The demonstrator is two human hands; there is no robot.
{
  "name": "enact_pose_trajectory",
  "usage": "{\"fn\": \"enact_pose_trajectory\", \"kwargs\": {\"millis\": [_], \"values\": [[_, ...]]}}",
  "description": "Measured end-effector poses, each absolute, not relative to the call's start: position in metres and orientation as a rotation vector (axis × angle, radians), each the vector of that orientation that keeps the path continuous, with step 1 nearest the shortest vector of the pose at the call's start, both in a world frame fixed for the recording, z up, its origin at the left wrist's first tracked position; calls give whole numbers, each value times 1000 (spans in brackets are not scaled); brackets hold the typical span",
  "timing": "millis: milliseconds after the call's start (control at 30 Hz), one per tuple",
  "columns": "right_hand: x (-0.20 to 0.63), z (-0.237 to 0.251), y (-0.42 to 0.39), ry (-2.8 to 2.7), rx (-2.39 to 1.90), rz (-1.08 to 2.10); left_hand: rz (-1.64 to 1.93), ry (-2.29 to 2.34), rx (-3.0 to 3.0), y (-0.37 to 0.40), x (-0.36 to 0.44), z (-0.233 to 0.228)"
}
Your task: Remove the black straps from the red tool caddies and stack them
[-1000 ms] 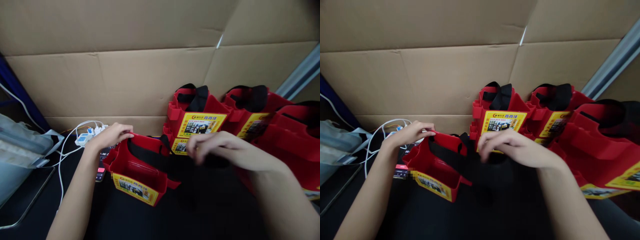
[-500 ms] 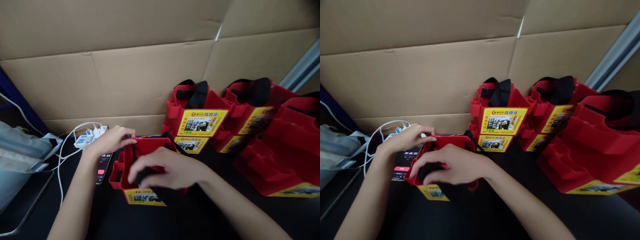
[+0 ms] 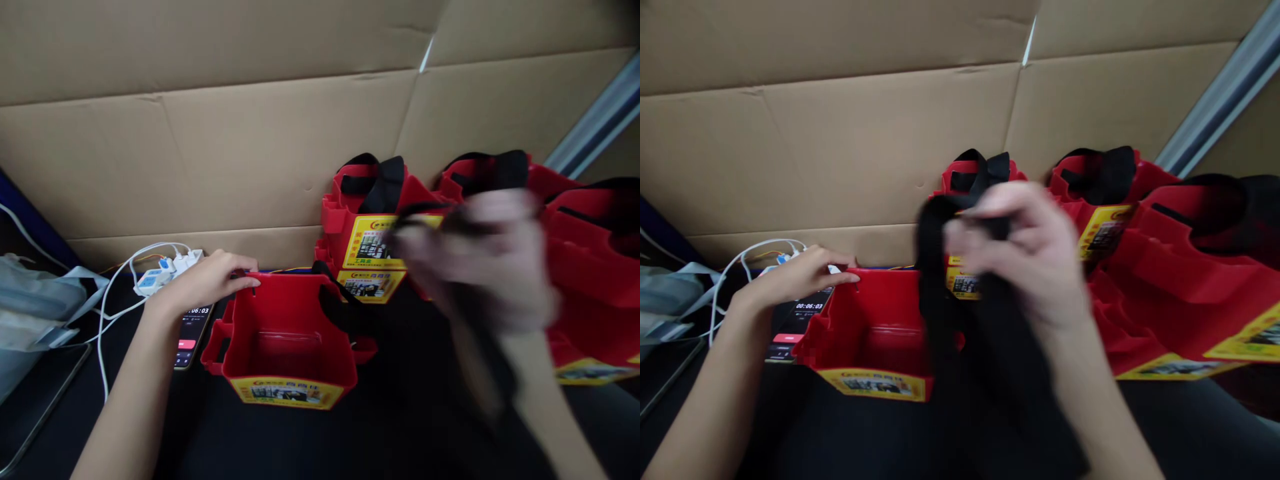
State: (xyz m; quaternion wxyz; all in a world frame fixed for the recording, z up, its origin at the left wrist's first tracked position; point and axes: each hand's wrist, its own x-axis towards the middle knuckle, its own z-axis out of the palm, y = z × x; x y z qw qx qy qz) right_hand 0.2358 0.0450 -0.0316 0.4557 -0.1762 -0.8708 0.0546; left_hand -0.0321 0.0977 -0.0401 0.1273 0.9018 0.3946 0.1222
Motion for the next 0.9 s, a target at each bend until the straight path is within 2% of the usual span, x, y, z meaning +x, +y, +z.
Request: {"fn": "enact_pose_trajectory", "kwargs": {"millis": [133, 300, 400, 533, 633, 800, 900], "values": [[217, -35, 57, -2279, -396, 513, 330, 1189, 2628, 95, -32, -41], [226, -45, 87, -2334, -728, 341, 331, 1103, 2637, 90, -16, -44], [244, -44, 99, -2577, -755, 545, 384, 1025, 2626, 87, -4, -45], [252, -48, 97, -2607, -842, 735, 335, 1000, 2636, 86, -5, -43], [255, -66, 91, -2594, -899, 655, 274, 998, 2626, 85, -14, -39], [295, -113, 83, -2449, -1484, 162, 220, 961, 2608, 91, -30, -38], [324, -130, 74, -2396, -1634, 69, 201, 999, 2592, 95, -38, -39]]}}
